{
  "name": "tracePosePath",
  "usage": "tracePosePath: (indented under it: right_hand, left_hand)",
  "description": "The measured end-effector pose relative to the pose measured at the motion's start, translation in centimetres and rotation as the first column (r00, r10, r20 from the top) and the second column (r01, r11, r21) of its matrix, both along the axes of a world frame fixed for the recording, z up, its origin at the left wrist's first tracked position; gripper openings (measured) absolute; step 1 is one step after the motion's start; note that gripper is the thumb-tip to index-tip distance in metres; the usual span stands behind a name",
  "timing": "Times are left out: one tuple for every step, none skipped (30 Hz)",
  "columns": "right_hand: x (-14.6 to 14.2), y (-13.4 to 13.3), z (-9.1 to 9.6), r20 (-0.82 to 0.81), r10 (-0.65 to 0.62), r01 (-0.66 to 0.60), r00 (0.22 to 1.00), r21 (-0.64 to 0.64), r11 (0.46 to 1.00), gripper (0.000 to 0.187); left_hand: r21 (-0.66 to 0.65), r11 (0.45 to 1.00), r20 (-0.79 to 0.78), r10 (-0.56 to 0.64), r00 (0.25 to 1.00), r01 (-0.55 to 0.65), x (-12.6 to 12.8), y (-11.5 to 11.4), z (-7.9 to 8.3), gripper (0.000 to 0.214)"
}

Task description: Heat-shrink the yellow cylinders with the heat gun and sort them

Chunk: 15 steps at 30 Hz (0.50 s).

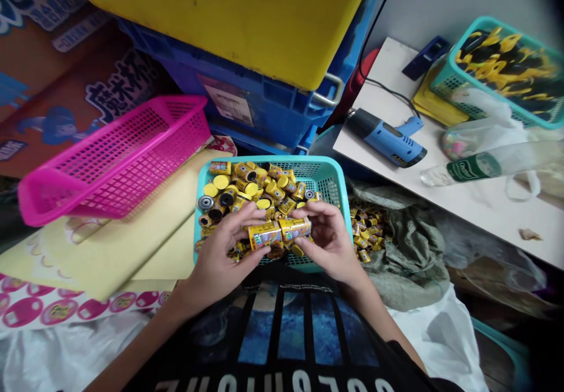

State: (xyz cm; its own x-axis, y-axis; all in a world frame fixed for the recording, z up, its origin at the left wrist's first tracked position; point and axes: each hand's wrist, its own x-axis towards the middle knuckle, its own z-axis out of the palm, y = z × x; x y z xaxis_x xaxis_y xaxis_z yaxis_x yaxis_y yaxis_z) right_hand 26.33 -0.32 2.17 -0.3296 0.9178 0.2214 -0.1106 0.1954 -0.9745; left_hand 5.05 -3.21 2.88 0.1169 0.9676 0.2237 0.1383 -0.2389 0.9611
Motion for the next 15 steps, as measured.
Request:
tracePosePath:
  right_hand:
    - [0.0,0.0,0.0,0.005,-0.007,0.007,1.000,0.003,1.000,0.050]
    - [0.1,-0.1,-0.1,0.008,-0.011,0.011,1.000,0.007,1.000,0.049]
    - [0.1,-0.2,-0.2,0.006,-0.011,0.011,1.000,0.008,1.000,0.049]
    - [0.2,-0.3,-0.3,0.000,-0.008,0.008,1.000,0.011,1.000,0.049]
    - [0.3,-0.4,-0.4,-0.008,-0.005,0.005,1.000,0.014,1.000,0.051]
    - [0.4,-0.5,-0.5,-0.015,-0.003,0.003,1.000,0.015,1.000,0.053]
    - [0.6,-0.6,-0.6,-0.023,-0.003,0.003,1.000,0.015,1.000,0.054]
    - [0.8,-0.7,-0.7,-0.029,-0.006,0.006,1.000,0.016,1.000,0.055]
    - [1.0,-0.8,-0.8,-0.034,-0.010,0.011,0.999,0.021,1.000,0.056]
    - [1.3,-1.0,-0.9,-0.036,-0.016,0.017,0.999,0.026,1.000,0.056]
    - [1.6,-1.1,-1.0,-0.035,-0.025,0.026,0.999,0.031,0.999,0.054]
    - [1.8,-1.2,-1.1,-0.032,-0.035,0.036,0.999,0.037,0.999,0.053]
    - [2.1,-1.3,-1.2,-0.025,-0.047,0.048,0.999,0.039,0.998,0.050]
    - [2.4,-1.4,-1.4,-0.018,-0.061,0.062,0.998,0.038,0.997,0.048]
    - [2.7,-1.5,-1.5,-0.012,-0.076,0.076,0.997,0.038,0.996,0.046]
  left_hand:
    - [0.008,1.000,-0.004,-0.001,1.000,0.001,0.0,0.0,0.0,0.075]
    - [0.014,1.000,-0.009,-0.001,1.000,0.001,0.0,0.0,0.1,0.076]
    - [0.019,1.000,-0.014,0.001,1.000,0.000,0.1,0.0,0.1,0.076]
    - [0.019,1.000,-0.021,0.001,1.000,-0.001,0.1,0.0,0.1,0.076]
    - [0.020,1.000,-0.031,0.000,1.000,0.000,0.2,0.0,0.2,0.076]
    - [0.019,1.000,-0.044,-0.001,0.999,0.002,0.3,0.0,0.2,0.075]
    - [0.020,1.000,-0.058,-0.003,0.998,0.004,0.4,0.0,0.3,0.074]
    - [0.018,1.000,-0.074,-0.005,0.997,0.007,0.5,0.0,0.3,0.074]
    - [0.019,1.000,-0.091,-0.008,0.996,0.010,0.7,0.0,0.4,0.073]
    - [0.023,1.000,-0.107,-0.013,0.994,0.016,1.0,0.1,0.5,0.072]
    - [0.031,0.999,-0.122,-0.020,0.992,0.024,1.2,0.1,0.6,0.071]
    - [0.041,0.999,-0.134,-0.029,0.991,0.035,1.5,0.2,0.7,0.070]
    - [0.054,0.997,-0.146,-0.038,0.989,0.046,1.8,0.2,0.7,0.070]
    - [0.066,0.996,-0.159,-0.048,0.986,0.059,2.0,0.2,0.8,0.070]
    - [0.074,0.995,-0.173,-0.058,0.983,0.071,2.2,0.3,0.9,0.070]
